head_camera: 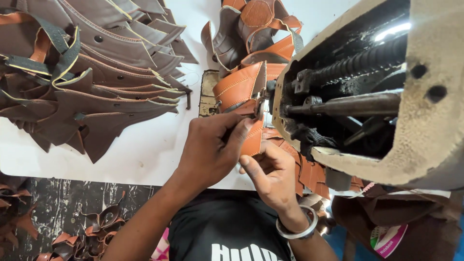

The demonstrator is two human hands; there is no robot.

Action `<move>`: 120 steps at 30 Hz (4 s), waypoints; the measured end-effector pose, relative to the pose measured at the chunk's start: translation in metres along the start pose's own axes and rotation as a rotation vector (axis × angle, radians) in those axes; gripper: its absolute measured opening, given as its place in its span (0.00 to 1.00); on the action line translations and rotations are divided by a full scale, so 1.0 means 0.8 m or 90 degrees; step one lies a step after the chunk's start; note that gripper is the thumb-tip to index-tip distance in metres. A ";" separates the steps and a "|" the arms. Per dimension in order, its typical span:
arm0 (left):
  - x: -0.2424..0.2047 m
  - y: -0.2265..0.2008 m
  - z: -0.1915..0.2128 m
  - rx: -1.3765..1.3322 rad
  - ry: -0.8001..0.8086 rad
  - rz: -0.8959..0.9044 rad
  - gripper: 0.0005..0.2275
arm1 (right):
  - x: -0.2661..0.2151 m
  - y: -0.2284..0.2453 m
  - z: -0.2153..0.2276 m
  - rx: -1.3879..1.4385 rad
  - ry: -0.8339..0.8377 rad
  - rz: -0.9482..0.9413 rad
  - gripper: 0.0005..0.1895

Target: Stitching together leather components of shoes using a sewing machine.

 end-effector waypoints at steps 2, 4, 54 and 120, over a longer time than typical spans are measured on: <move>0.004 0.003 -0.003 0.010 -0.005 0.012 0.09 | 0.002 0.002 -0.004 -0.020 0.004 -0.007 0.05; 0.006 0.005 -0.004 0.021 -0.012 0.025 0.10 | 0.005 0.000 -0.008 -0.040 0.010 -0.012 0.04; -0.062 0.071 -0.095 0.053 0.027 -0.370 0.16 | -0.083 0.098 0.035 0.047 -0.084 0.348 0.10; -0.093 0.014 -0.101 -0.690 0.213 0.161 0.12 | -0.055 -0.029 -0.013 -0.206 0.209 -0.060 0.23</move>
Point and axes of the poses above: each hand's wrist, its own x-axis towards the middle knuckle, its own z-axis out of the back of the hand, y = z × x, the point moved 2 cm from there along x, towards the middle knuckle, and after that the axes turned 9 degrees about y, right-handed, at the moved point
